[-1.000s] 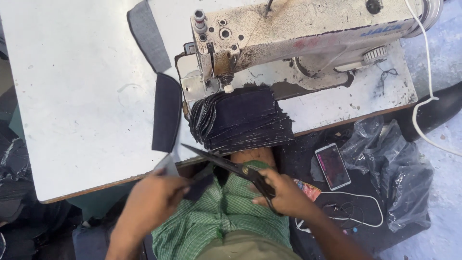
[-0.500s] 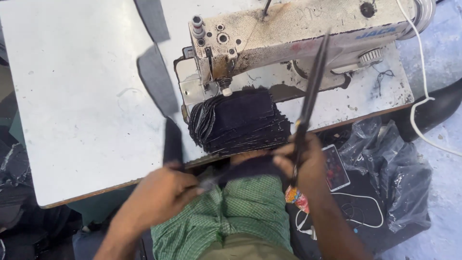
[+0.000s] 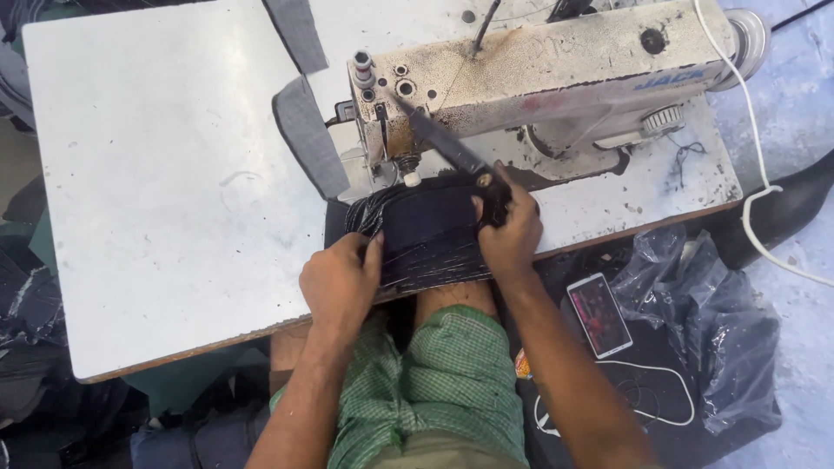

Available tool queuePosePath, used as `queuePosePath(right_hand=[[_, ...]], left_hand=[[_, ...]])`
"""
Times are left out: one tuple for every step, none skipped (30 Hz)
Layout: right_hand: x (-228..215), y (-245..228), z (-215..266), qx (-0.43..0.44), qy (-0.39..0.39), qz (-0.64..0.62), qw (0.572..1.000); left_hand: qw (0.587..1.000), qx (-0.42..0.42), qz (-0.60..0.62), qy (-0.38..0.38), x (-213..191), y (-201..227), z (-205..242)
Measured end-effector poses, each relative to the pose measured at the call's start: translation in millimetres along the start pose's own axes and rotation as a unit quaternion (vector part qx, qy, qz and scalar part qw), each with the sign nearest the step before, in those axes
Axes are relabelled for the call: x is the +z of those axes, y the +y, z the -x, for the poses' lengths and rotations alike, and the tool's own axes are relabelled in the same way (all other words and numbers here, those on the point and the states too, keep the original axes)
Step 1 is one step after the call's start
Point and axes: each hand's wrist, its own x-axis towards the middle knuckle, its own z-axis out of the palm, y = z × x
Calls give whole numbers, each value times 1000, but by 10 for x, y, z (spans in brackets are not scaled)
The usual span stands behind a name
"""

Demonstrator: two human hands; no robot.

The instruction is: Cutting and trimming fabric pieces with scissors at a sewing workstation.

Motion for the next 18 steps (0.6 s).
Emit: queuePosePath(right_hand=[[-41,-146,2,1,-1,1,1000],[-83,-292,2,-44,-1,-2,999],[-128,-438,0,-89,-1,-5,996],[-97,-474,25,-88,0,-3,996],[-69,-507,48,-100,-38,-28,994],[-40,-541,78,-110,-75,-53,990],[22,-565,70,-108,-73,-52,990],[87,-594,75,-118,-126,-61,983],[154,-628,82,-127,-178,-71,973],[201,-620,78,-127,-178,-72,973],[251,-619,74,-135,-201,-34,970],[311,-622,53,-146,-224,3,964],[344,-615,47,-149,-225,1,963],[367,-601,47,-141,-230,11,963],[392,-581,48,-133,-235,22,963],[400,-545,57,-132,-236,22,963],[408,-503,65,-107,-240,2,965],[413,-464,84,-80,-243,-17,967]], left_hand=[[1000,0,0,-1,16,-5,-10],[1000,-9,-14,-11,32,-9,-17],[999,-18,-28,-20,49,-9,-24],[999,-16,-28,-22,48,-4,-33],[999,-29,-32,-29,47,4,-40],[998,-41,-36,-38,46,9,-46],[998,-39,-37,-39,86,-22,-48],[999,-27,-16,-30,118,-63,-34],[1000,-15,4,-20,146,-108,-18],[1000,-15,3,-19,58,-104,-29],[995,-32,53,-79,-38,-103,-42],[984,-50,104,-137,-138,-101,-60],[984,-51,104,-133,-185,-241,-61],[977,-25,112,-180,-222,-378,-49],[966,1,120,-227,-253,-516,-36],[966,0,121,-227,-329,-572,-22],[964,-11,93,-251,-401,-627,-7],[959,-22,65,-275,-475,-684,12]])
